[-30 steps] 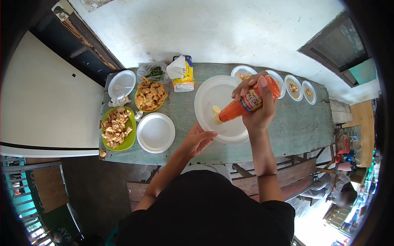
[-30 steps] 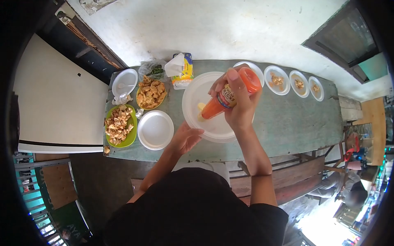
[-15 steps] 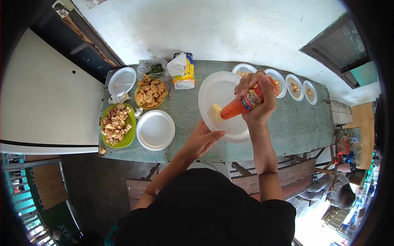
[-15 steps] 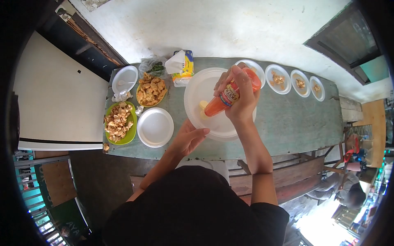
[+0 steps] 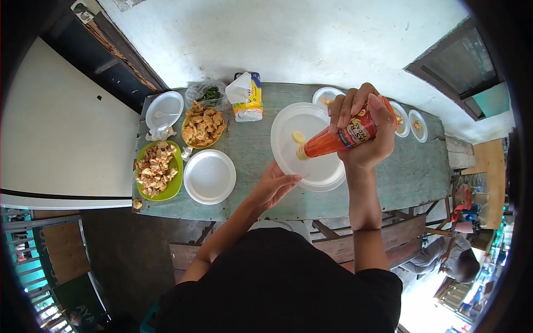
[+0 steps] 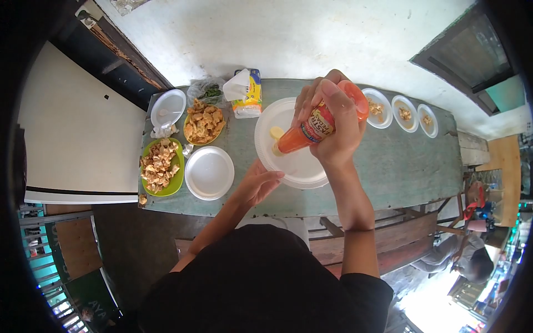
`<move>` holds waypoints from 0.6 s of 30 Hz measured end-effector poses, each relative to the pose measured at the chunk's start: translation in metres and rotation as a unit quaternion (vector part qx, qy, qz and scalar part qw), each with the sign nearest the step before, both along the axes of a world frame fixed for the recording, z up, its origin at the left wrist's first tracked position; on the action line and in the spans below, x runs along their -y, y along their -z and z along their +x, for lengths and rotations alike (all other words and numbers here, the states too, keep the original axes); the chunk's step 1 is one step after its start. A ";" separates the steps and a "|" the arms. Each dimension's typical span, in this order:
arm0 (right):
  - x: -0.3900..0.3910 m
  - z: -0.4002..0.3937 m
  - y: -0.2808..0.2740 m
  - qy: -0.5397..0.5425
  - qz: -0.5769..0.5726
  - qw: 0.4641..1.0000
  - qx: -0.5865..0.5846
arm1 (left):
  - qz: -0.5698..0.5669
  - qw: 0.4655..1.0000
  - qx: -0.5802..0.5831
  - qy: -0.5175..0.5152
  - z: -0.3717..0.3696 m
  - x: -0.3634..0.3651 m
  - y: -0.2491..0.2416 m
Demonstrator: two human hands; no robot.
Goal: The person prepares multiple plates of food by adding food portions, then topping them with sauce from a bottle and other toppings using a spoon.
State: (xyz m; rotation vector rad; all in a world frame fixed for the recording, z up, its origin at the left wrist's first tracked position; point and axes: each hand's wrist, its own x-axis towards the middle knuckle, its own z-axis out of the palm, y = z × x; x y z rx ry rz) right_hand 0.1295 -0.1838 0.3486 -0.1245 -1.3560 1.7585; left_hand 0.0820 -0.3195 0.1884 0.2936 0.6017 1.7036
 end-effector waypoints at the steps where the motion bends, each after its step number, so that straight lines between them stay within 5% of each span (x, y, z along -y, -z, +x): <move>1: 0.001 0.000 -0.001 -0.004 0.008 1.000 0.002 | 0.013 1.000 0.002 -0.006 0.000 -0.001 0.001; 18: 0.003 -0.002 -0.002 -0.023 0.006 1.000 0.008 | 0.004 1.000 0.028 0.000 -0.001 0.001 0.017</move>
